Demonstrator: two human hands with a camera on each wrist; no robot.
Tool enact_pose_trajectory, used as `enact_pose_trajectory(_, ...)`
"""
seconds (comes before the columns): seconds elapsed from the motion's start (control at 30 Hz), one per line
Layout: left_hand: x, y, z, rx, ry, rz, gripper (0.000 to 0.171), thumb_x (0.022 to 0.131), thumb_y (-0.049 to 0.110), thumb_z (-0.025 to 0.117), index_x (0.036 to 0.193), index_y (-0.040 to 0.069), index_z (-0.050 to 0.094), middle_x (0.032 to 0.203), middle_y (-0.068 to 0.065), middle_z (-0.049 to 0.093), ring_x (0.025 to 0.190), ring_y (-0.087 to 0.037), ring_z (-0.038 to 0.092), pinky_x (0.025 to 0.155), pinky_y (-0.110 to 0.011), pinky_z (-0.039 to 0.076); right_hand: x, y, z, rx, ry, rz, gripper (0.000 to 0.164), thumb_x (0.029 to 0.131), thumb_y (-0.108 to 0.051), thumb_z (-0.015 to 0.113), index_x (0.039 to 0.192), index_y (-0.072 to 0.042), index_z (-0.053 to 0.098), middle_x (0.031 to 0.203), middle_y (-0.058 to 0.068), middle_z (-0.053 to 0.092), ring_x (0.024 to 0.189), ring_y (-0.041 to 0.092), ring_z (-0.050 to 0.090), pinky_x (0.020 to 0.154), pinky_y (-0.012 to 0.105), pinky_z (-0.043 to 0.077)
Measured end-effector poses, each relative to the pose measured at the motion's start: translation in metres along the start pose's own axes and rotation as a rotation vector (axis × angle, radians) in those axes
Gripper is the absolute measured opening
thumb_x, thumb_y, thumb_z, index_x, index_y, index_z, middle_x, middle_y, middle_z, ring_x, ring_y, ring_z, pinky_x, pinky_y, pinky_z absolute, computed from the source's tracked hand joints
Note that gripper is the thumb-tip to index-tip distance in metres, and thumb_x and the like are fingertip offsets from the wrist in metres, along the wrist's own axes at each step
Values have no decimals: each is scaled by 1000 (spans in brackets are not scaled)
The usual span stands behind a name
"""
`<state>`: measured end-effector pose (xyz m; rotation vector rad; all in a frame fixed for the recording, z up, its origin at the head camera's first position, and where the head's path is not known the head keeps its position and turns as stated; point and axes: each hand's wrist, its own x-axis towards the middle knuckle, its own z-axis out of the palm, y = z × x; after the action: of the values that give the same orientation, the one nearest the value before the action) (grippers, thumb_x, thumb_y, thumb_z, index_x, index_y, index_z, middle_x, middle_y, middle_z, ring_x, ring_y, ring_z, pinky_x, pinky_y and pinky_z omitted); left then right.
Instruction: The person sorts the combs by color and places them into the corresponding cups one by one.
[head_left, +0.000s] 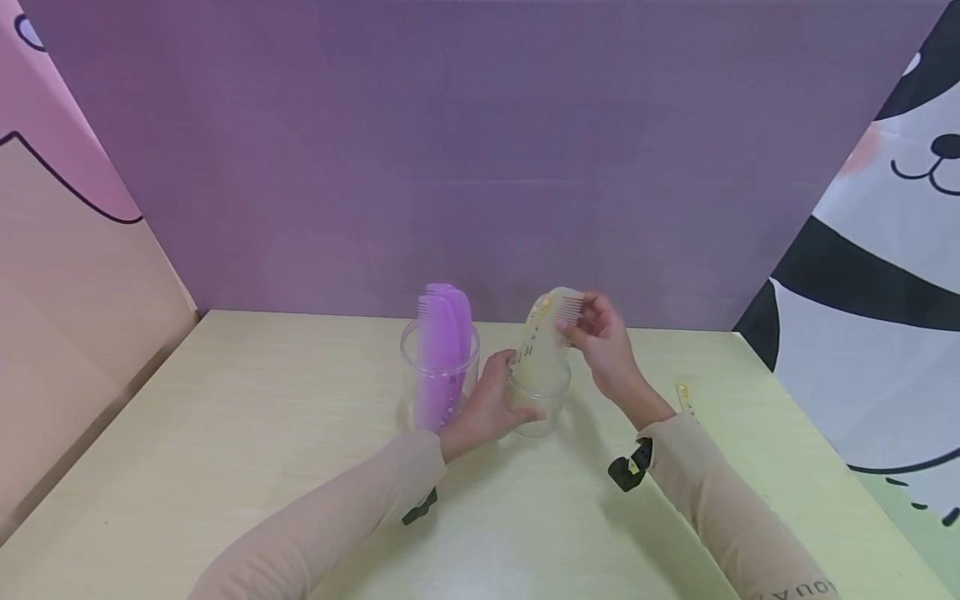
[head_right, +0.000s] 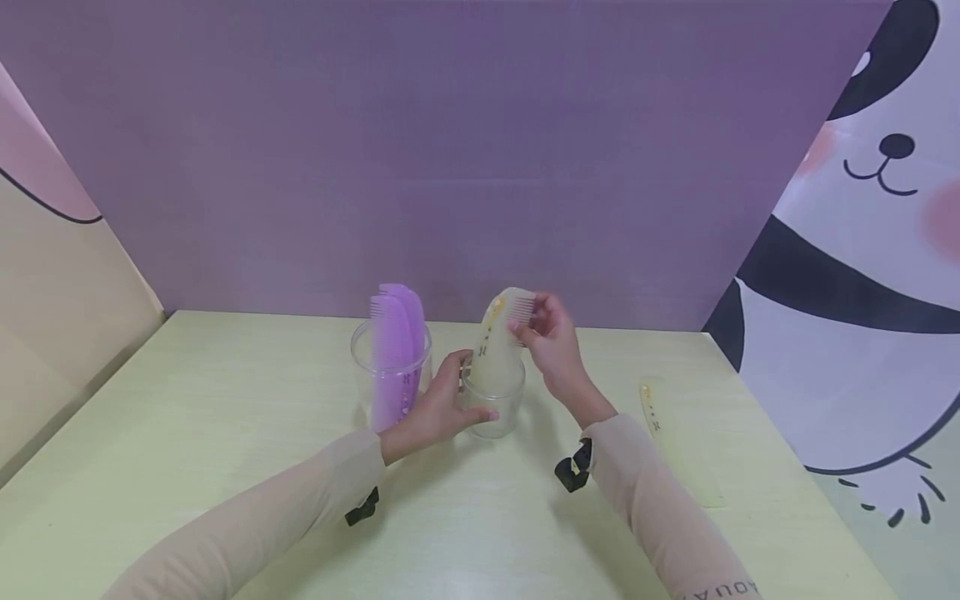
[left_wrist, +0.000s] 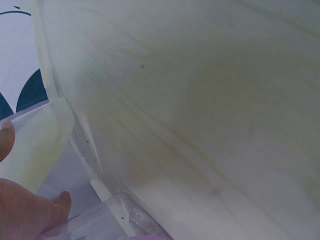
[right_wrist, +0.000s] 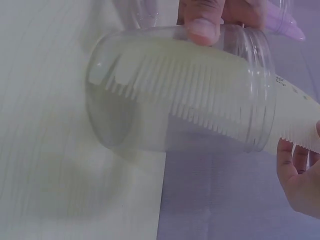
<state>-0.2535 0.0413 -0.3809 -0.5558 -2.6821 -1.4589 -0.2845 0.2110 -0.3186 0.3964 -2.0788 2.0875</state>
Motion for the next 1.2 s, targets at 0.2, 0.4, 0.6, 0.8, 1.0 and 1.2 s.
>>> enact_pose_trajectory(0.2, 0, -1, 0, 0, -8, 9, 90, 71, 22, 78, 139, 7, 22, 136, -10, 38, 126, -21, 39, 109, -36, 32, -1, 1, 0, -43, 6, 18, 29, 84, 3, 59, 101, -17, 48, 97, -13, 58, 87, 3, 56, 69, 19, 53)
enact_pose_trajectory(0.4, 0, -1, 0, 3, -13, 3, 90, 71, 22, 78, 139, 7, 21, 137, -10, 37, 127, -21, 38, 109, -36, 32, -1, 5, 0, -78, 24, 29, 30, 83, 1, 61, 106, -14, 48, 98, -11, 55, 86, 5, 54, 69, 18, 53)
enact_pose_trajectory(0.6, 0, -1, 0, 4, -12, -4, 90, 71, 23, 78, 139, 7, 21, 137, -9, 37, 127, -21, 38, 109, -36, 32, 1, 7, -1, -110, 51, 26, 29, 84, 1, 60, 107, -12, 48, 94, -9, 54, 83, 5, 53, 67, 18, 53)
enact_pose_trajectory(0.8, 0, -1, -1, 0, -9, 7, 90, 72, 23, 78, 139, 7, 21, 137, -10, 36, 128, -21, 38, 109, -36, 32, 4, 10, -1, -150, 64, 22, 34, 85, 1, 59, 115, -2, 44, 93, -8, 52, 79, 4, 52, 64, 17, 53)
enact_pose_trajectory(1.0, -1, 1, -1, 2, -12, 12, 89, 72, 22, 78, 139, 7, 21, 137, -10, 37, 128, -21, 38, 109, -36, 32, 3, 11, 2, -136, 103, 14, 41, 84, 3, 60, 121, 2, 41, 90, -7, 50, 75, 2, 52, 60, 16, 52)
enact_pose_trajectory(1.2, -1, 1, -1, 0, -16, 12, 90, 71, 22, 78, 139, 7, 21, 137, -10, 37, 128, -21, 38, 109, -36, 32, 3, 13, 4, -137, 131, -3, 52, 82, 6, 61, 127, -5, 39, 91, -3, 51, 74, 3, 53, 60, 17, 54)
